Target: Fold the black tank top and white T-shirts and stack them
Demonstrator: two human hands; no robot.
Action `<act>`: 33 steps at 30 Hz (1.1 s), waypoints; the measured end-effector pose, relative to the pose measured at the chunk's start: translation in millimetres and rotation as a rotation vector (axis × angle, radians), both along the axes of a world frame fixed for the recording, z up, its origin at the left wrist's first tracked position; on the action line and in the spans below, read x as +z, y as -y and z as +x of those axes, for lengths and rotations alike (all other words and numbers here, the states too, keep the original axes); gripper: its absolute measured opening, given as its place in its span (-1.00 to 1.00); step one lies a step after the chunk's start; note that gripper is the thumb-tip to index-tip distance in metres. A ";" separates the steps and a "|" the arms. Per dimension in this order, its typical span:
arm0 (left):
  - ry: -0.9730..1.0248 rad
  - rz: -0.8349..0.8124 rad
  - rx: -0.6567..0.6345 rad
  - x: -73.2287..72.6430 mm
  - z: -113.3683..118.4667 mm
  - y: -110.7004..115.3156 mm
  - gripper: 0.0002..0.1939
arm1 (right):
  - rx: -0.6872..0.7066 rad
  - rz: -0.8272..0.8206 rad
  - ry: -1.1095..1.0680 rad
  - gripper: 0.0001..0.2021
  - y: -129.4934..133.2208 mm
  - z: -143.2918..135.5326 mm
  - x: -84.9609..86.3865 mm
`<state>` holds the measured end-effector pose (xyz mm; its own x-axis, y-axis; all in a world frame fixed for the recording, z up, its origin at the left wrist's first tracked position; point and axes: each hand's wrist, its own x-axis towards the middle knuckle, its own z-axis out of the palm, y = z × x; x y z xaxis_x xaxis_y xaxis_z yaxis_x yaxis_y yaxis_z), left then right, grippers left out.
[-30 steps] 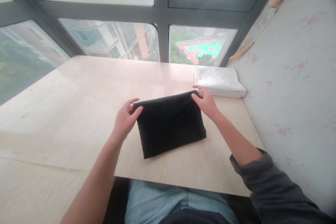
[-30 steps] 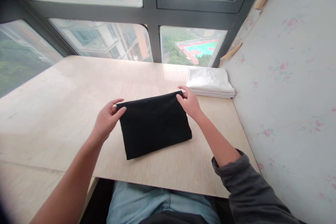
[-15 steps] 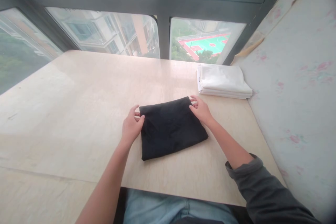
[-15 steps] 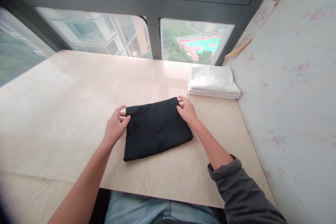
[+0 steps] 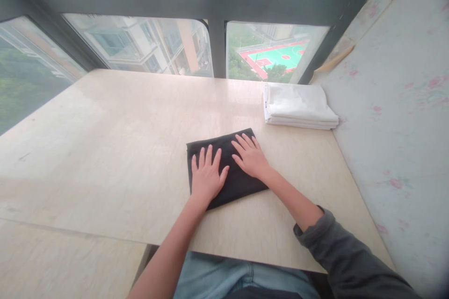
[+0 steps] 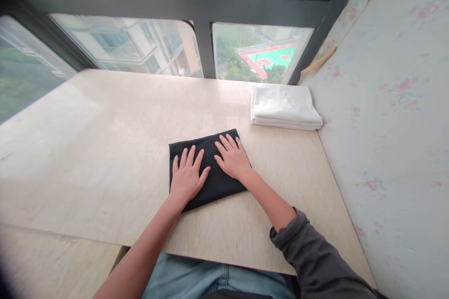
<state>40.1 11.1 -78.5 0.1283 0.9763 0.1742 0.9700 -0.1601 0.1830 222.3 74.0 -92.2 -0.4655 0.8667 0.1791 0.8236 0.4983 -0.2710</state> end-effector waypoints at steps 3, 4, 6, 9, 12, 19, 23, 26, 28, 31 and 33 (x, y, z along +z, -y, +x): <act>-0.002 -0.012 0.091 -11.0 -6.0 4.4 -0.28 | -0.049 -0.023 0.033 -0.43 -2.2 4.5 -7.3; -0.005 -0.003 0.117 -12.0 -8.1 5.9 -0.25 | -0.052 -0.026 0.035 -0.42 -2.5 5.7 -8.2; -0.007 0.011 0.161 -11.8 -10.7 8.4 -0.23 | -0.049 -0.028 0.038 -0.42 -1.9 6.5 -8.4; -0.001 0.012 0.214 -10.9 -11.3 11.2 -0.21 | -0.061 -0.023 0.041 -0.42 2.7 5.8 -8.2; 0.002 0.006 0.239 -12.2 -10.9 14.2 -0.20 | -0.084 -0.014 0.041 -0.41 10.1 5.9 -9.8; -0.030 -0.010 0.190 -13.0 -7.8 24.5 -0.19 | -0.124 0.010 0.022 -0.42 31.2 13.8 -13.7; -0.019 -0.013 0.154 -12.4 1.2 38.8 -0.21 | -0.160 0.021 0.002 -0.44 55.9 27.4 -12.8; 0.007 -0.027 0.098 -12.0 13.9 55.7 -0.22 | -0.195 0.034 0.002 -0.44 82.5 43.5 -13.2; 0.019 -0.042 0.072 -11.1 24.6 66.1 -0.24 | -0.211 0.046 0.006 -0.45 99.1 55.1 -14.3; 0.057 -0.074 0.055 -7.8 37.6 73.8 -0.31 | -0.230 0.083 -0.015 -0.48 115.6 70.5 -15.5; 0.129 -0.093 0.049 -3.7 38.7 73.0 -0.38 | -0.264 0.121 -0.071 -0.51 121.6 79.8 -14.6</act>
<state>78.8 -61.9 -82.2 0.0623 0.9936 0.0944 0.9437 -0.0894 0.3184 302.2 -47.6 -106.9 -0.2091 0.9265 0.3128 0.9103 0.3013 -0.2838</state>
